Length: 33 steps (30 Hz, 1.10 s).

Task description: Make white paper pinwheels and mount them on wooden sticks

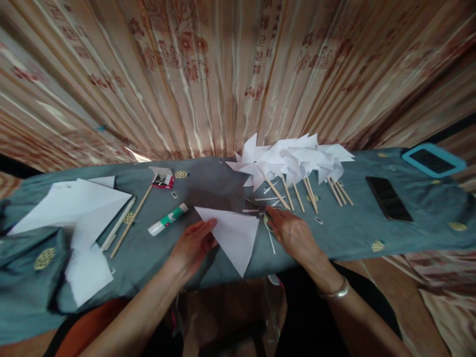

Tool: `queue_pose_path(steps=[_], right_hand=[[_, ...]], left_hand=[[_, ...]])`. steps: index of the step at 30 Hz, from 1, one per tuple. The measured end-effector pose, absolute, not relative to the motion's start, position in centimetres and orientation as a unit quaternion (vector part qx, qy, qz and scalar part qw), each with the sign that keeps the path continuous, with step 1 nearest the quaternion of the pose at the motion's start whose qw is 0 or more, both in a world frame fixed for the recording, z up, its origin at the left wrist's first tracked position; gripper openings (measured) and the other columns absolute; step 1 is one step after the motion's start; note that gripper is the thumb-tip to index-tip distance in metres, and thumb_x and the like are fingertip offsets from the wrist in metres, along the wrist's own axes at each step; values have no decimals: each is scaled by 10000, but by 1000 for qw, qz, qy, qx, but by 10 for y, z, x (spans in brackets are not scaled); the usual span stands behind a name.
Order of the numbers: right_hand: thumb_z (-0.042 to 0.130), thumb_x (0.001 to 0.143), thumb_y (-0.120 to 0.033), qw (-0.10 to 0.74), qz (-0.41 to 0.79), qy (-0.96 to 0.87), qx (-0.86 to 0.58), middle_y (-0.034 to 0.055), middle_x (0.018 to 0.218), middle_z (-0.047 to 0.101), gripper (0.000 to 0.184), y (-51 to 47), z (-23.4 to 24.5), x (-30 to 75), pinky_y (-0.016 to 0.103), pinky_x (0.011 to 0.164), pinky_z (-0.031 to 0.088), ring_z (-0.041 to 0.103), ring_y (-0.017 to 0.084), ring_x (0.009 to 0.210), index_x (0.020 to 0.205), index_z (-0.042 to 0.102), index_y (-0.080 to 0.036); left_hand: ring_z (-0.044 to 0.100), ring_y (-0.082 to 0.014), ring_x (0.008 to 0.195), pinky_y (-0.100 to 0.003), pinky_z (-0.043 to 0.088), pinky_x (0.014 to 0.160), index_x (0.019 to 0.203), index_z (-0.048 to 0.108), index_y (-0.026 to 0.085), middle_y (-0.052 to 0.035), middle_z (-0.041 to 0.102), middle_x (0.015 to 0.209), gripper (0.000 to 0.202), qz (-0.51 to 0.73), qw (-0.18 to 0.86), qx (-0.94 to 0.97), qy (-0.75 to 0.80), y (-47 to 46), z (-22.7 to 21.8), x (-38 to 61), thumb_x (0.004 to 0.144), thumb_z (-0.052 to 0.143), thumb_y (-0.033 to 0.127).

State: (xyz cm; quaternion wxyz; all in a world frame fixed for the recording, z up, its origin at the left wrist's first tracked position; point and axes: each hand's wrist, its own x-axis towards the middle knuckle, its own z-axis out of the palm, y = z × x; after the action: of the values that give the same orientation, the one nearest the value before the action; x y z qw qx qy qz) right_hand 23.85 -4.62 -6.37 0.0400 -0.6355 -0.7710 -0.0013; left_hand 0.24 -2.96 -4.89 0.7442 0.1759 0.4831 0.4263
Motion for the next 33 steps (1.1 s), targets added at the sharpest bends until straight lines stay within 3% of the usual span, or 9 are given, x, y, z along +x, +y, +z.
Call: queue_pose_path(steps=[6,11,15,20,23,28,30,33], right_hand=[[506,910,-209,17,3,-749,-663,148,893,729,296,-42,-62,237,276,669,481,684,237,818,1172,577,-93],[519,900,-191,28,-3,-761,-648,140,968,724,208,-41,-60,236,294,714,480,678,241,864,1062,643,-148],[528,889,-178,0,-3,-756,-654,145,950,719,223,-39,-56,233,309,701,486,677,255,866,1076,642,-137],[522,879,-166,9,33,-748,-662,156,931,718,266,-37,-56,233,327,707,487,680,271,873,1113,631,-101],[558,855,-221,111,131,-722,-671,110,870,729,239,-35,-59,238,321,684,485,683,242,803,1059,655,-144],[706,745,-374,389,544,-497,-553,44,797,741,334,-34,-59,233,204,435,400,665,163,651,1023,660,-194],[762,706,-379,451,651,-382,-476,38,822,746,364,-35,-57,222,190,463,437,675,146,674,1013,673,-206],[849,609,-334,493,731,-267,-389,36,853,753,401,-38,-55,202,235,622,544,688,143,706,963,704,-213]], left_hand=[[690,-138,706,-233,574,694,781,708,132,-40,732,783,124,441,732,170,491,-30,-41,-4,838,601,104],[681,-138,664,-230,577,657,776,708,125,-59,728,768,65,459,721,184,485,-31,-41,-11,798,649,112],[674,-147,646,-239,566,642,751,713,117,-65,733,744,28,474,710,197,482,-33,-38,-16,748,704,143],[672,-154,646,-244,539,653,773,728,124,-61,745,747,165,468,711,228,473,-38,-41,-22,643,796,200],[665,-152,625,-245,527,642,773,731,133,-51,746,732,212,460,713,237,472,-40,-42,-23,597,820,210],[645,-146,577,-242,512,592,751,728,138,-38,730,679,240,470,694,250,484,-38,-34,-23,561,832,242],[638,-143,565,-235,504,573,743,727,140,-32,722,662,241,480,680,257,491,-37,-30,-21,549,830,240],[630,-143,538,-242,501,556,731,721,148,-25,715,652,238,484,670,271,493,-36,-28,-17,540,827,242]])
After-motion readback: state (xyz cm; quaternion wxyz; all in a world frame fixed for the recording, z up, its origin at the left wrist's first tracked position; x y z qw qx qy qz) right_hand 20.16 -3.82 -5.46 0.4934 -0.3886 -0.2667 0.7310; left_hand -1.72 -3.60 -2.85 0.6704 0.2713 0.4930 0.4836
